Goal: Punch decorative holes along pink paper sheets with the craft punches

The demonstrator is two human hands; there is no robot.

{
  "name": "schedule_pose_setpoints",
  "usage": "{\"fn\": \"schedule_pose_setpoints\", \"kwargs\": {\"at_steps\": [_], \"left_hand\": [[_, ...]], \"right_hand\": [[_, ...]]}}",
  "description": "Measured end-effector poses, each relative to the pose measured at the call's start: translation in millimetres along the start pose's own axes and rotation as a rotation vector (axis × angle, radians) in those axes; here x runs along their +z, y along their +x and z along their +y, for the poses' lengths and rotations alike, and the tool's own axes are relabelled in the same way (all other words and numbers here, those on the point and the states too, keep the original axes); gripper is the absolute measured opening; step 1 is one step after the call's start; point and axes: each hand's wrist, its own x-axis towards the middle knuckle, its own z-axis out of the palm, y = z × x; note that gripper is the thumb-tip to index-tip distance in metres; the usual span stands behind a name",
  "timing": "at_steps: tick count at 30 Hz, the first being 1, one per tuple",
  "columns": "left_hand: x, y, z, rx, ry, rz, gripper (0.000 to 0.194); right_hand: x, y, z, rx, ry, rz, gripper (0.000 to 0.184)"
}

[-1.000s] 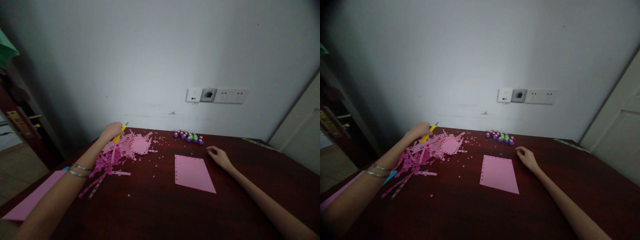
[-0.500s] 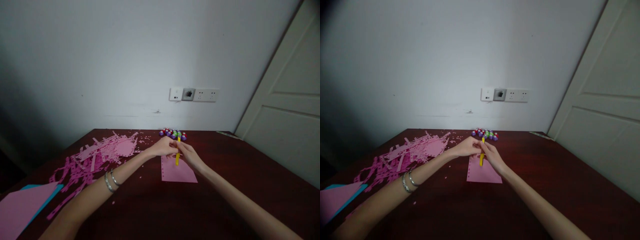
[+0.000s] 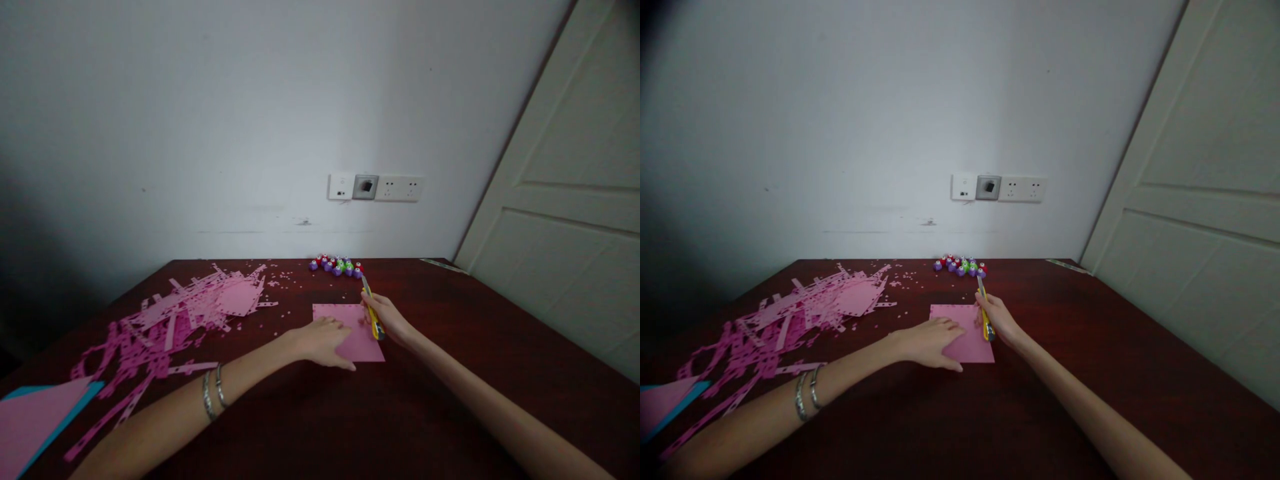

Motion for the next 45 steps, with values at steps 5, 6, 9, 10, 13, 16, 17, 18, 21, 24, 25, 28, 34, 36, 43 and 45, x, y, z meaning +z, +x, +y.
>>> {"fn": "schedule_pose_setpoints", "kwargs": {"at_steps": [5, 6, 9, 10, 13, 16, 17, 18, 21, 24, 25, 28, 34, 36, 43, 45], "left_hand": [[-1.6, 0, 4, 0.008, 0.067, -0.028, 0.042], [-3.5, 0, 5, 0.007, 0.079, -0.033, 0.040], [-11.3, 2, 10, 0.013, 0.111, -0.067, 0.029], [-13.9, 2, 12, 0.026, 0.127, -0.080, 0.025], [-17.3, 4, 15, 0.081, 0.198, -0.082, 0.021], [-12.5, 4, 16, 0.102, 0.249, -0.027, 0.018], [-10.0, 4, 16, 0.103, 0.255, -0.008, 0.018], [-7.9, 4, 16, 0.103, 0.261, 0.005, 0.018], [-7.7, -1, 14, 0.100, 0.284, 0.054, 0.022], [-15.8, -12, 5, 0.144, 0.257, 0.216, 0.026], [-17.9, -18, -2, 0.182, 0.214, 0.285, 0.027], [-14.3, -35, -26, 0.279, 0.015, 0.412, 0.026], [20.7, -50, -57, 0.235, -0.161, 0.283, 0.030], [24.1, -48, -57, 0.185, -0.185, 0.245, 0.041], [21.7, -27, -10, -0.110, -0.097, 0.292, 0.037], [26.1, -19, 7, -0.112, -0.088, 0.219, 0.048]], "right_hand": [[3, 0, 5, 0.036, -0.057, 0.006, 0.041], [3, 1, 6, 0.037, -0.071, 0.005, 0.041], [3, 3, 8, 0.046, -0.099, -0.005, 0.041], [2, 3, 8, 0.050, -0.102, -0.008, 0.040], [1, 4, 10, 0.046, -0.100, -0.018, 0.039], [1, 4, 12, 0.036, -0.101, -0.023, 0.038], [1, 5, 13, 0.038, -0.102, -0.022, 0.038], [2, 5, 13, 0.041, -0.102, -0.022, 0.039], [2, 4, 8, 0.029, -0.088, -0.018, 0.039], [-3, -5, -12, -0.039, 0.016, 0.028, 0.037], [-6, -10, -21, -0.059, 0.056, 0.048, 0.036], [-20, -26, -42, -0.049, 0.073, 0.105, 0.035], [-39, -52, -28, 0.098, -0.069, -0.010, 0.036], [-38, -60, -19, 0.087, -0.134, -0.054, 0.034], [-29, -72, -8, 0.035, -0.233, -0.058, 0.051], [-30, -62, -2, -0.017, -0.252, -0.024, 0.047]]}}
